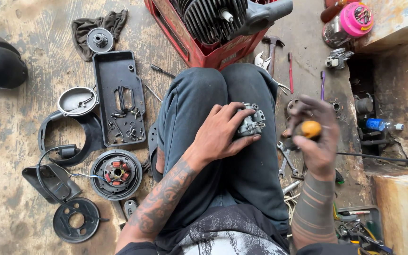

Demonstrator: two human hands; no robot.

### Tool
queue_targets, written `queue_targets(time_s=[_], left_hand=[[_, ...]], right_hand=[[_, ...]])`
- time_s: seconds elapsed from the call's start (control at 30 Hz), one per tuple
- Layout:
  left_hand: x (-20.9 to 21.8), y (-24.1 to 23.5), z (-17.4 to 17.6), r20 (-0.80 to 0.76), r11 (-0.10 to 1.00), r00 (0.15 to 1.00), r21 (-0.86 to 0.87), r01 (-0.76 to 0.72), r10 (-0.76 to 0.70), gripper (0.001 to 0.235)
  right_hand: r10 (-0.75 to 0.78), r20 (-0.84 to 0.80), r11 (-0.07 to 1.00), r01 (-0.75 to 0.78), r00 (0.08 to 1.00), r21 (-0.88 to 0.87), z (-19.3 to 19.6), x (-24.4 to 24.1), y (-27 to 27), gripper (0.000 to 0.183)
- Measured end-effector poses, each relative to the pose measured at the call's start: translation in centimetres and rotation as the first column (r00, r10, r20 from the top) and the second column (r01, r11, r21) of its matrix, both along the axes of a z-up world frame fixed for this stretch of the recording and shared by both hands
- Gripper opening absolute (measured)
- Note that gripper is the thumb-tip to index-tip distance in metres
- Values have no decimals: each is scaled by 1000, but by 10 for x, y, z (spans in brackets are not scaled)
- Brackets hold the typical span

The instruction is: Disassembling and inspecting a motorcycle carburetor using a screwdriver

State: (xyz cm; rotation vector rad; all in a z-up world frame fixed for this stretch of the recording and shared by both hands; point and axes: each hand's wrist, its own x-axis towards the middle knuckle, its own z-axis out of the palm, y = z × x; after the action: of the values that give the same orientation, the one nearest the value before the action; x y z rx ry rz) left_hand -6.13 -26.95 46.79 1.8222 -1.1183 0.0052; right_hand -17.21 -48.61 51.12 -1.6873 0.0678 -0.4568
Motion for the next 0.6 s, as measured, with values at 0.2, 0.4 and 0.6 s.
queue_targets(time_s=[0.2, 0.4, 0.6], left_hand=[[2, 12, 27, -68, 994, 996, 87, 69, -63, 51], [-1, 10, 27, -35, 992, 997, 99, 73, -70, 48], [-3, 13, 23, 43, 993, 997, 108, 55, -60, 53]], right_hand=[[-175, 203, 927, 92, 963, 362, 58, -11, 10, 41], [-203, 356, 923, 57, 912, 380, 52, 7, 21, 42], [-157, 326, 911, 9, 932, 411, 58, 14, 17, 43]])
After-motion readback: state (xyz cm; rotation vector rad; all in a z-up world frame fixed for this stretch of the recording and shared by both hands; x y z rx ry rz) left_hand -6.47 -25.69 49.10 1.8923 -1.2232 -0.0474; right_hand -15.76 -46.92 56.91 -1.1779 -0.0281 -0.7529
